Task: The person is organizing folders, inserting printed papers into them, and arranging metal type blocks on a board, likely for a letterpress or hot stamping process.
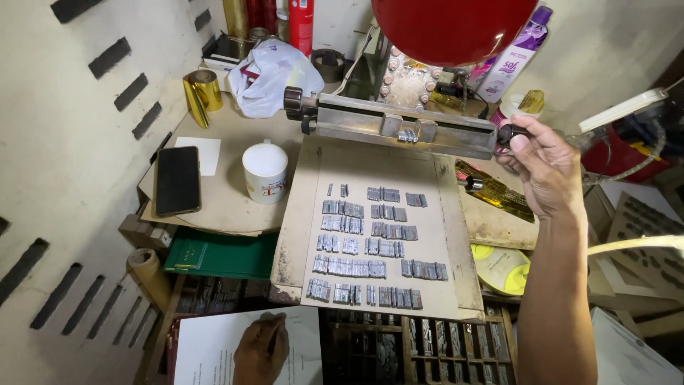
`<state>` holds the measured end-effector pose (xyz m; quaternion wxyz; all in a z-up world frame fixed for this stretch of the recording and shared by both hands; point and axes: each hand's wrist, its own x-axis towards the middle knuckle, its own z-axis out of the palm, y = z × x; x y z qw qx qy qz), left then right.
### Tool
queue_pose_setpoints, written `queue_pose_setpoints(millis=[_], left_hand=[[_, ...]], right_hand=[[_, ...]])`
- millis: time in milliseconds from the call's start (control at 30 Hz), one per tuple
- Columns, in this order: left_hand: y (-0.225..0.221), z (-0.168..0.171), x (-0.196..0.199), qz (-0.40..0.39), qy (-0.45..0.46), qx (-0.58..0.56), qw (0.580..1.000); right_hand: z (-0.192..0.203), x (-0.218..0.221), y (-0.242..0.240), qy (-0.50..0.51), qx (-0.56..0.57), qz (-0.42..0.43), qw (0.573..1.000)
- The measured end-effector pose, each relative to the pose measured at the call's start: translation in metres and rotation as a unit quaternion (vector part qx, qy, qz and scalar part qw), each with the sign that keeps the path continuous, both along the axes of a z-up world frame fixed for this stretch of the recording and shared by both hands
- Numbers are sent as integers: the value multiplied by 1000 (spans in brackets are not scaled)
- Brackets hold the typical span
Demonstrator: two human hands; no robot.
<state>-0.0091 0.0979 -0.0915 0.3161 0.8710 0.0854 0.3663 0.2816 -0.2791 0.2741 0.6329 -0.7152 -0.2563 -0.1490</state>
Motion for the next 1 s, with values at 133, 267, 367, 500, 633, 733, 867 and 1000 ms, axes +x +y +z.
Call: queue_pose_setpoints(millis=[133,267,367,500,633,733,867,1000], left_hand=[[0,-2,-1,5,33,-32,999],[-1,5,1,14,35,-10,999],[-2,8,1,13,19,-3,1000],[-4,4,1,31,9,3,999],[-3,0,1,25,16,-4,1000],[-3,10,-2,4,43,-44,998],[-2,20,-1,-1,12,-20,1000],[1,16,-7,-14,40,-1,999]], right_hand=[[6,-1,5,86,24,-17,996],[8,-7,9,76,22,-34,996],[4,-5,9,86,74,21,993],[-3,3,9,88,129,54,986],[-1,1,12,100,155,24,983],[1,-4,17,105,166,21,980],[-7,-25,27,105,151,-16,983],[-39,-52,37,114,143,18,983]])
